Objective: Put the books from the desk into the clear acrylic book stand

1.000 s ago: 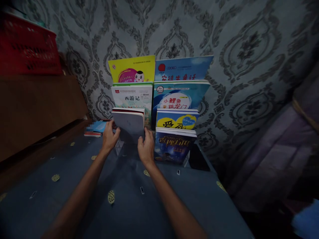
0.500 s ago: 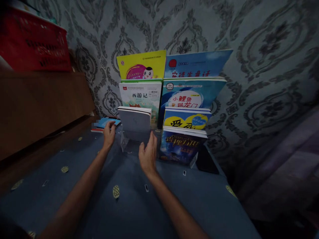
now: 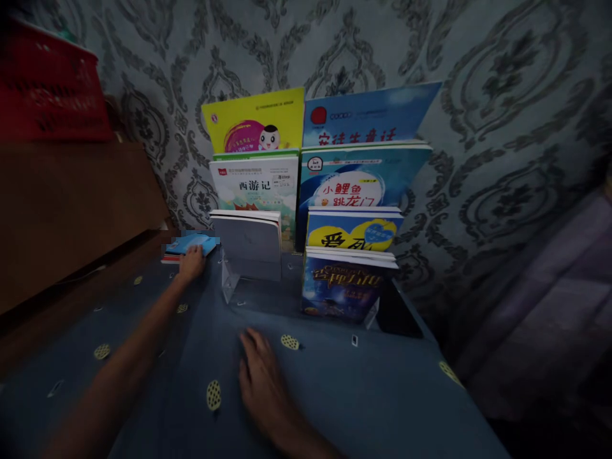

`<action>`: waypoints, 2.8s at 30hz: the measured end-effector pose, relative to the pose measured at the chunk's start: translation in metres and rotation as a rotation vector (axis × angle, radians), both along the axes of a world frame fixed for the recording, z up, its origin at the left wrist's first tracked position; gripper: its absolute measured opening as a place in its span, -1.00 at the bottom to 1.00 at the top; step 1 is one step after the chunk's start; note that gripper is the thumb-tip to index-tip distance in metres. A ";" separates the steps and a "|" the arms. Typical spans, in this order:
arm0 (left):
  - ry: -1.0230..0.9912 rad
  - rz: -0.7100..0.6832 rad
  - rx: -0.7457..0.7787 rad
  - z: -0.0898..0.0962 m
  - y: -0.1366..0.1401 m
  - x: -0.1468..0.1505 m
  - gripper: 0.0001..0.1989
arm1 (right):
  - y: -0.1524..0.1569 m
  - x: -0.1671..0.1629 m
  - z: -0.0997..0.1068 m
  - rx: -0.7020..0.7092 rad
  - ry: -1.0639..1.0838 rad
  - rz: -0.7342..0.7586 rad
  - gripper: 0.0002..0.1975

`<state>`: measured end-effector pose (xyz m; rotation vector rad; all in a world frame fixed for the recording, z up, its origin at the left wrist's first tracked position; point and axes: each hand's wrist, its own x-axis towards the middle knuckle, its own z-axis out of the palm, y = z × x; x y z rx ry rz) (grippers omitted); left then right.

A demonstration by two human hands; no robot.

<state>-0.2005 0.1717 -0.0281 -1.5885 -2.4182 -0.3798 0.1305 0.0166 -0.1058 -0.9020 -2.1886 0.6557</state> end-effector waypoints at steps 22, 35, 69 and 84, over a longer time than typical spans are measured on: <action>0.317 -0.153 -0.228 -0.015 -0.091 -0.022 -0.53 | 0.001 -0.005 0.015 0.010 0.006 0.035 -0.61; 0.319 -0.170 -0.288 -0.008 -0.137 -0.005 -0.55 | -0.004 -0.008 0.026 0.011 -0.006 0.012 -0.65; 0.542 -0.561 -0.266 -0.026 -0.271 0.147 -0.60 | -0.017 0.002 0.054 0.181 0.150 0.231 -0.62; 0.446 -1.042 -0.148 -0.023 -0.276 0.276 -0.66 | 0.000 0.111 0.032 0.111 -0.046 0.081 -0.67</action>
